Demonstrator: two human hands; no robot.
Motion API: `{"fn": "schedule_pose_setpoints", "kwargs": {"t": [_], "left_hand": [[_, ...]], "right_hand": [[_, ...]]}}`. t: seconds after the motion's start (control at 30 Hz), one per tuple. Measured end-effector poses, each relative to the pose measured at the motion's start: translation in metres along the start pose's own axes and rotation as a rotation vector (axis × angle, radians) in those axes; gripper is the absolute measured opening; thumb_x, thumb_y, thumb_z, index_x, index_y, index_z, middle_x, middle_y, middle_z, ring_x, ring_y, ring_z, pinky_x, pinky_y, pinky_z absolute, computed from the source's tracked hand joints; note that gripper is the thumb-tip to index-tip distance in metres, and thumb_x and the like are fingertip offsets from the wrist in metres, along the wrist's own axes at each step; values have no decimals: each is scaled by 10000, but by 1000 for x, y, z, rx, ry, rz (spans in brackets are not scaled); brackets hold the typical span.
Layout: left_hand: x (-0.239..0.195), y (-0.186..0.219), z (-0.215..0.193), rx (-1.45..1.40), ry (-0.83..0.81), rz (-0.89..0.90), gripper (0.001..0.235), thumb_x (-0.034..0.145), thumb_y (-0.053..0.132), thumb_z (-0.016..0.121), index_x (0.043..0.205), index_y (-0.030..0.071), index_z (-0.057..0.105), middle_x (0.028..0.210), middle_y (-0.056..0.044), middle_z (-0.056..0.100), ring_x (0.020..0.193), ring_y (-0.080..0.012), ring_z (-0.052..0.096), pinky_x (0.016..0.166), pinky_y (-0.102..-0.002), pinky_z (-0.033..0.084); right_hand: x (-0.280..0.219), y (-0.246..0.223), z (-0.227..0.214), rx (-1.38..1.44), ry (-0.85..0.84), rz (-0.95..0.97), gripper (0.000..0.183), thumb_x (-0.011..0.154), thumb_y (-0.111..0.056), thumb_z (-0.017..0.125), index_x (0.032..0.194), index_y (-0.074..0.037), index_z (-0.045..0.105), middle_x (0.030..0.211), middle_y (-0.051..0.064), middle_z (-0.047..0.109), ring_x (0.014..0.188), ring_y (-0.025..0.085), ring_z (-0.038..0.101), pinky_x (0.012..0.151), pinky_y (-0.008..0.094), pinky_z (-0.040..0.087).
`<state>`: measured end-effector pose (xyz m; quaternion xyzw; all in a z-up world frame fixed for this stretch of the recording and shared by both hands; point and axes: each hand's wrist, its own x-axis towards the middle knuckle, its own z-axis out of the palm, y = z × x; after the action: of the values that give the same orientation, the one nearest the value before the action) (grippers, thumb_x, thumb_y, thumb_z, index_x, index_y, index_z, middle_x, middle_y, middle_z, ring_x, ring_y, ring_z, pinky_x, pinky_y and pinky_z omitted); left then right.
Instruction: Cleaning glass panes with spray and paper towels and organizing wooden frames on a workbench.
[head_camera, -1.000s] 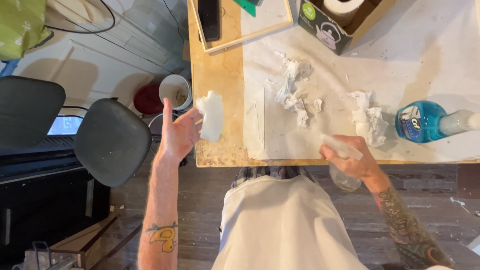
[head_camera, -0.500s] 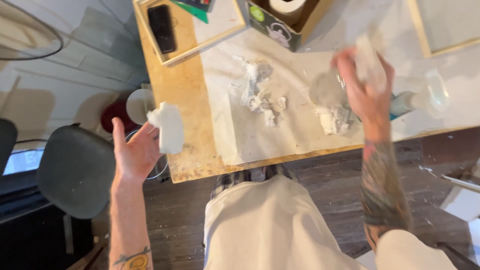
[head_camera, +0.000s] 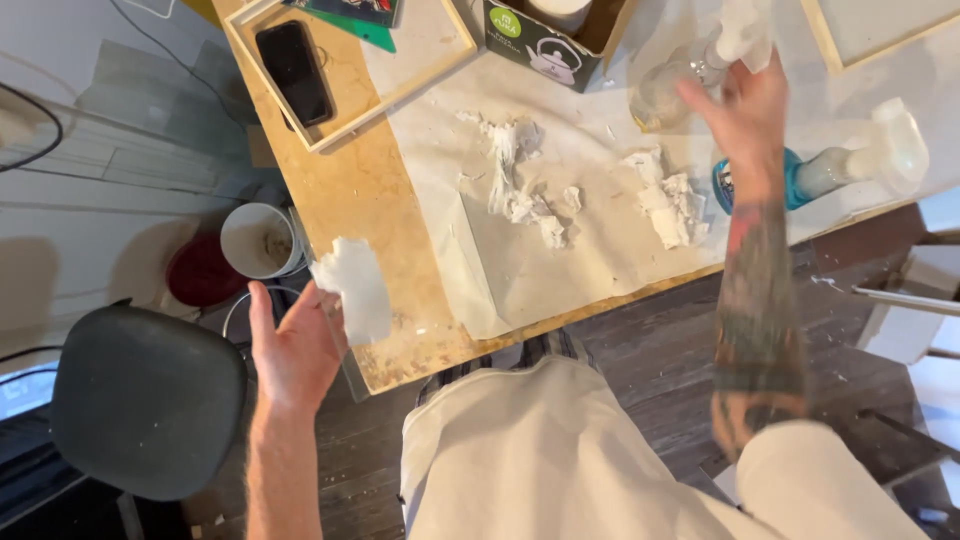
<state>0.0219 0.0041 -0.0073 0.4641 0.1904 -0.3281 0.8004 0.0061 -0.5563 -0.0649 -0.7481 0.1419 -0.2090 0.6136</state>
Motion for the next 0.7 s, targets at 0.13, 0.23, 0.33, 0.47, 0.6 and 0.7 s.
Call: {"fn": "schedule_pose_setpoints", "kwargs": {"t": [0.13,0.23,0.33,0.47,0.6,0.7], "left_hand": [[22,-12,-22,-33,41,-67,921,901,843,296,1404,130,591,1179,-16,672,1107,-245,650,924,-373,502],[6,6,9,-33,101,-139,927,878,803,270,1444,124,551,1341,-40,617,1261,-299,584,1091,-450,405],[15,1,-19,-55,127,-175,956,853,807,264,1478,129,516,1402,-55,583,1315,-330,550,1113,-487,376],[31,-18,-61,-57,46,-171,954,877,808,266,1487,114,505,1445,-95,572,1341,-360,536,1128,-511,377],[56,-52,-143,-100,5,-169,993,894,812,225,1512,68,451,1513,-145,502,1387,-405,487,1161,-545,328],[64,-60,-170,-162,5,-149,1006,885,816,250,1504,47,440,1515,-180,486,1369,-428,488,1165,-560,324]], "right_hand": [[-99,21,73,-536,277,-2,391,866,0,858,1210,33,675,1046,227,668,1005,376,674,713,382,556],[-140,20,152,-531,-243,-62,490,815,-56,806,1290,-52,685,1279,239,630,1224,453,599,1032,535,485],[-152,48,180,-627,-234,-60,375,875,29,701,1241,-50,713,1276,218,641,1191,407,633,1030,481,501],[-173,53,171,-520,79,28,284,892,66,749,1147,-56,766,1150,177,717,1149,361,671,970,421,542],[-186,30,223,-290,194,171,234,888,-45,837,1105,-118,784,1108,108,741,1072,274,702,868,344,582],[-160,21,280,-285,172,100,211,873,-37,817,1074,-97,797,1057,139,748,1003,312,726,815,367,601]]}}
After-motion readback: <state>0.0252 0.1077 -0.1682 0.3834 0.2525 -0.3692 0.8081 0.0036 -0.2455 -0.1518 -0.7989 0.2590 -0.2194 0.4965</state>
